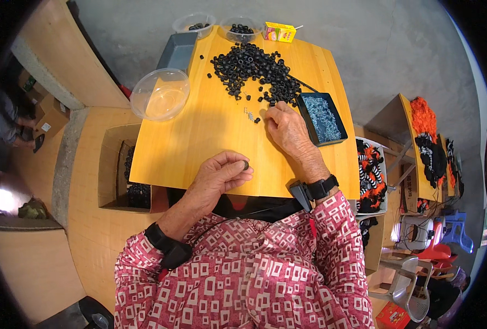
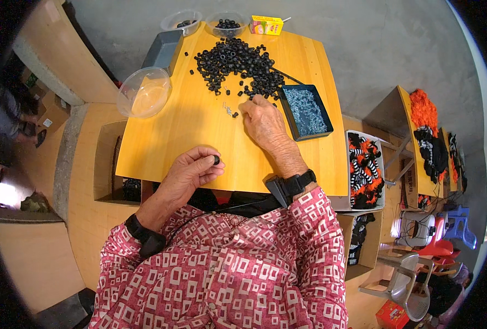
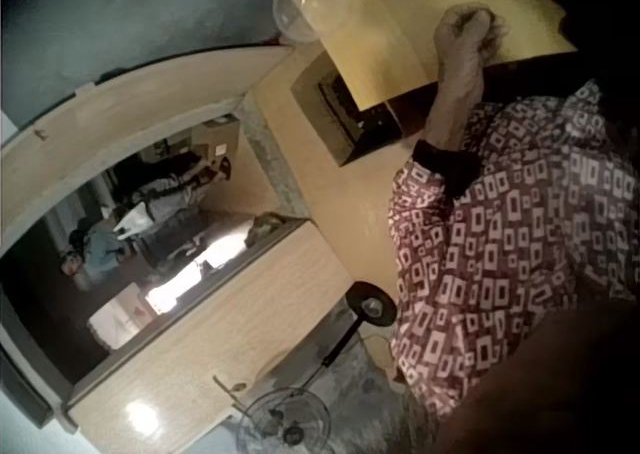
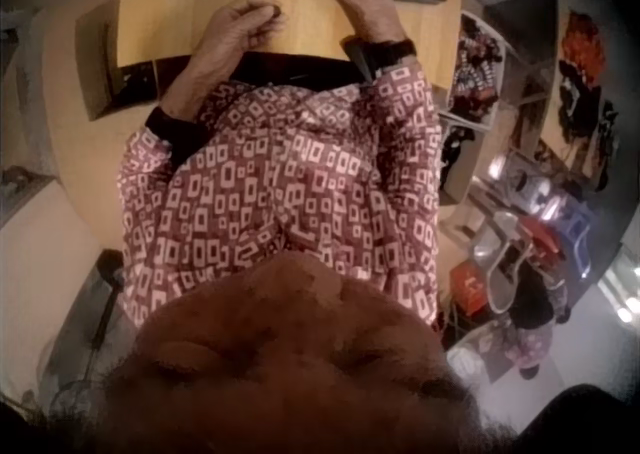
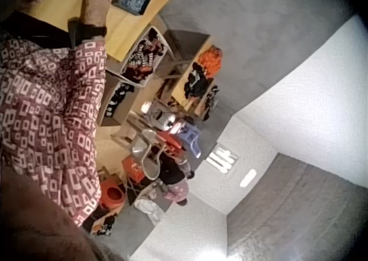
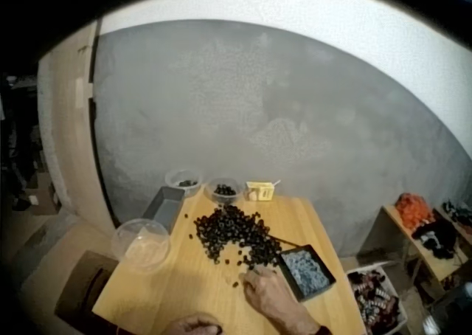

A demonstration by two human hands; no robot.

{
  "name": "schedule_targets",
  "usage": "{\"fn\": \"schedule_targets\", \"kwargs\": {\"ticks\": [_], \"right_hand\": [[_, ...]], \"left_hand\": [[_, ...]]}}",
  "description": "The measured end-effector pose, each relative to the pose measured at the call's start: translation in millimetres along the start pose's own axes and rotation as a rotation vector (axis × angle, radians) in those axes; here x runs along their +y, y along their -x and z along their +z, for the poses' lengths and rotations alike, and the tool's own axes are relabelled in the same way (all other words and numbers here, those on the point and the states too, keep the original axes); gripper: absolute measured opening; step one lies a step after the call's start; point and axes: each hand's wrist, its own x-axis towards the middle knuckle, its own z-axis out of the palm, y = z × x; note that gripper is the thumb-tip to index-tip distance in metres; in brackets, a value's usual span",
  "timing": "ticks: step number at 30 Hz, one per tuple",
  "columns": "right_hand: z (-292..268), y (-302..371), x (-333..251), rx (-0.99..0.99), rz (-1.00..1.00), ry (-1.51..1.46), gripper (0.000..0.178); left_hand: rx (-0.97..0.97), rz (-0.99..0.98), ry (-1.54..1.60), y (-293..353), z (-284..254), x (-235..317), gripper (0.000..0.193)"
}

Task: The person assembles small metal parts into black rubber pieces by hand at a table.

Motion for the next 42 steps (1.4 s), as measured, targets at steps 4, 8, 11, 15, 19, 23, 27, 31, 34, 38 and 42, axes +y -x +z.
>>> {"fn": "schedule_targets", "kwargs": {"ticks": [4, 8, 11, 15, 19, 23, 27, 31, 34, 38, 42], "right_hand": [[-17, 6, -4, 0.061, 0.013, -0.056, 0.02], [-32, 9, -6, 0.089, 0.049, -0.059, 0.022], [-44, 6, -2, 0.145, 0.11, -0.076, 0.02], [-52, 9, 9, 0.053, 0.121, -0.001, 0.014], [-31, 15, -3, -0.053, 0.05, 0.027, 0.012], [-20, 4, -13, 0.009, -0.023, 0.046, 0.011], [-6, -6, -6, -0.06, -0.081, 0.124, 0.012], [-3, -9, -8, -0.081, -0.053, 0.126, 0.008], [-9, -4, -12, 0.013, -0.061, 0.074, 0.007], [-31, 10, -43, 0.079, 0.22, -0.46, 0.006], [-41, 37, -70, 0.017, 0.353, -0.797, 0.009]], "left_hand": [[-0.002, -0.014, -0.023, 0, 1, -2, 0.015], [0.009, -0.027, -0.04, 0, 1, -2, 0.016], [-0.006, -0.013, -0.029, 0, -1, -2, 0.016], [-0.014, -0.024, -0.034, -1, 0, -2, 0.016], [0.012, -0.022, -0.036, 2, 3, -1, 0.018], [0.015, -0.016, -0.024, 3, 3, -2, 0.02], [0.002, -0.014, -0.028, 1, 2, -5, 0.018], [0.023, -0.031, 0.078, 0, 0, -4, 0.017], [0.003, -0.039, 0.187, -1, -2, -7, 0.017], [-0.064, -0.029, 0.294, 1, -4, -4, 0.016], [-0.052, -0.023, 0.288, 4, -2, -3, 0.016]]}}
